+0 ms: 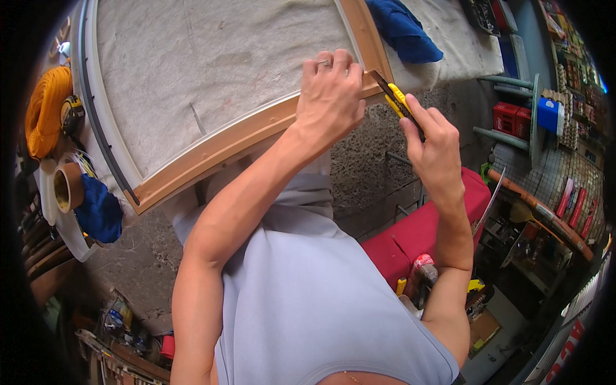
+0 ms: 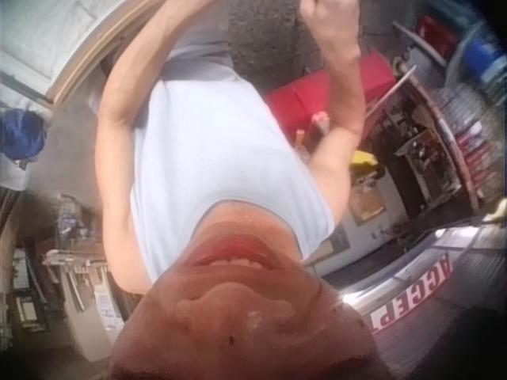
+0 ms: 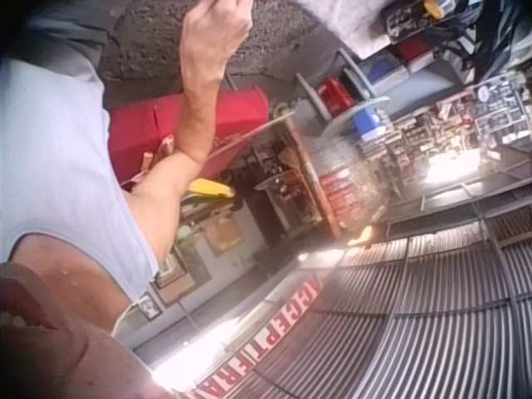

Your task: The person assembles a wooden frame by attaching a white plastic strip to its edge. They use a utility knife to trim the strip and apply brown tape to secure it in place.

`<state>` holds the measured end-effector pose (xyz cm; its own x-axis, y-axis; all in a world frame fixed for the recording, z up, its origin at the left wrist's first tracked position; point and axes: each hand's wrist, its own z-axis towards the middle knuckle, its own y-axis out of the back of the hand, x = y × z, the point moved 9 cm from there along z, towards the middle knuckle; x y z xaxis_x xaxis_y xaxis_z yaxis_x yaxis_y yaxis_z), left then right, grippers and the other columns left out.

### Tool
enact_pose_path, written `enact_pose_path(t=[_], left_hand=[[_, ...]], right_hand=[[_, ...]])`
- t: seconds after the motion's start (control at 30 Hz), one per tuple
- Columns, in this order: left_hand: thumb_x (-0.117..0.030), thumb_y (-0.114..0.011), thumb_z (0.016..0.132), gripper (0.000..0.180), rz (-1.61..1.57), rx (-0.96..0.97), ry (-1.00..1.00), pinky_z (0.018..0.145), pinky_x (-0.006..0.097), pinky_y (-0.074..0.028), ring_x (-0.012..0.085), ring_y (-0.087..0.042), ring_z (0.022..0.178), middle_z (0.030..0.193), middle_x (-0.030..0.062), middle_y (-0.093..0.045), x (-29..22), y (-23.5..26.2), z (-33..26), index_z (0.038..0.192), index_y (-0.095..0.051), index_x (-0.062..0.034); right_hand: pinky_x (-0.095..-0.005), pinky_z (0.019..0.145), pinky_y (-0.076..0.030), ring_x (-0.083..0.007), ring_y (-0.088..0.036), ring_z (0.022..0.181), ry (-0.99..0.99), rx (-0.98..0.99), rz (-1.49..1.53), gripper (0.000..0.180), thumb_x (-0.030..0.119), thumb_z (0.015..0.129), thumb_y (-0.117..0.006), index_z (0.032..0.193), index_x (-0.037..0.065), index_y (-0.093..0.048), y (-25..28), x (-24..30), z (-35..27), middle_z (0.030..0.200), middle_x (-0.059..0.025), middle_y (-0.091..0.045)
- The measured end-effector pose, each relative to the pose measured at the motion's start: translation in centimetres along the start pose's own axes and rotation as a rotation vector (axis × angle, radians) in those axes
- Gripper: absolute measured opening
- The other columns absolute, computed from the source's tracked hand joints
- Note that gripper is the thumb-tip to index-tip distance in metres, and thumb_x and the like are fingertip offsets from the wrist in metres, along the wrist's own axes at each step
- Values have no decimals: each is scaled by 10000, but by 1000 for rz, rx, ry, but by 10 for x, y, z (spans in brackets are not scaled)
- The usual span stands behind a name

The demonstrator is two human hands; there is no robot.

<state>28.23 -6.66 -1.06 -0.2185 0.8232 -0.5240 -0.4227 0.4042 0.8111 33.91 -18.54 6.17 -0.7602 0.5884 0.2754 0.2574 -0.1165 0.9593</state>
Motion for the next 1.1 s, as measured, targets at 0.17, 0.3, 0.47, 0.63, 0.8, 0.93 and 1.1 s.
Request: enact_pose_path(t=[0.17,0.3,0.47,0.63,0.8,0.93,1.1], left_hand=[[-234,-730,671,383,-1,18,21,908,427,-368,306,-510,1075,1103,105,-524,1,-3,2,1004,-615,-85],[-177,-699,633,415,-53,49,48,906,426,-376,307,-512,1074,1112,115,-527,3,-10,6,1031,-630,-82],[-130,-697,589,479,-128,111,88,903,430,-382,312,-507,1083,1138,118,-528,8,-18,11,1063,-637,-101],[-125,-727,597,522,-174,255,158,941,437,-384,306,-501,1116,1180,106,-529,15,-31,21,1113,-645,-122],[-214,-804,611,503,-156,268,183,959,453,-399,305,-502,1127,1146,94,-546,21,-28,19,1091,-686,-121],[-364,-808,653,405,-54,170,146,924,449,-403,318,-508,1110,1088,103,-565,23,-4,3,938,-726,-88],[-436,-754,716,374,52,11,172,912,437,-376,322,-502,1111,1058,99,-578,63,51,-60,779,-718,-69]], right_hand=[[-473,671,-492,-405,-630,794,18,136,-120,291,116,886,-638,1159,15,-632,7,18,26,837,-196,-610],[-465,724,-506,-414,-640,822,65,-1,-83,292,105,887,-634,1162,7,-628,30,20,32,911,-223,-645],[-366,726,-522,-268,-673,761,-3,-384,-58,360,72,899,-650,1247,-7,-605,80,3,14,955,-172,-695],[-204,522,-461,-53,-573,687,-283,-443,571,364,89,956,-618,1311,29,-563,73,-29,-8,897,-44,-625],[-225,535,-484,-106,-574,696,-212,-470,944,454,80,973,-576,1401,28,-429,56,-30,-10,1055,-115,-620],[-316,624,-510,-194,-585,840,-151,-305,1327,466,78,971,-502,1417,28,-374,31,-16,-11,1147,-164,-569],[-376,735,-509,-241,-596,865,-193,-181,1501,525,117,886,-546,1383,31,-397,-11,25,-5,1173,-178,-560]])
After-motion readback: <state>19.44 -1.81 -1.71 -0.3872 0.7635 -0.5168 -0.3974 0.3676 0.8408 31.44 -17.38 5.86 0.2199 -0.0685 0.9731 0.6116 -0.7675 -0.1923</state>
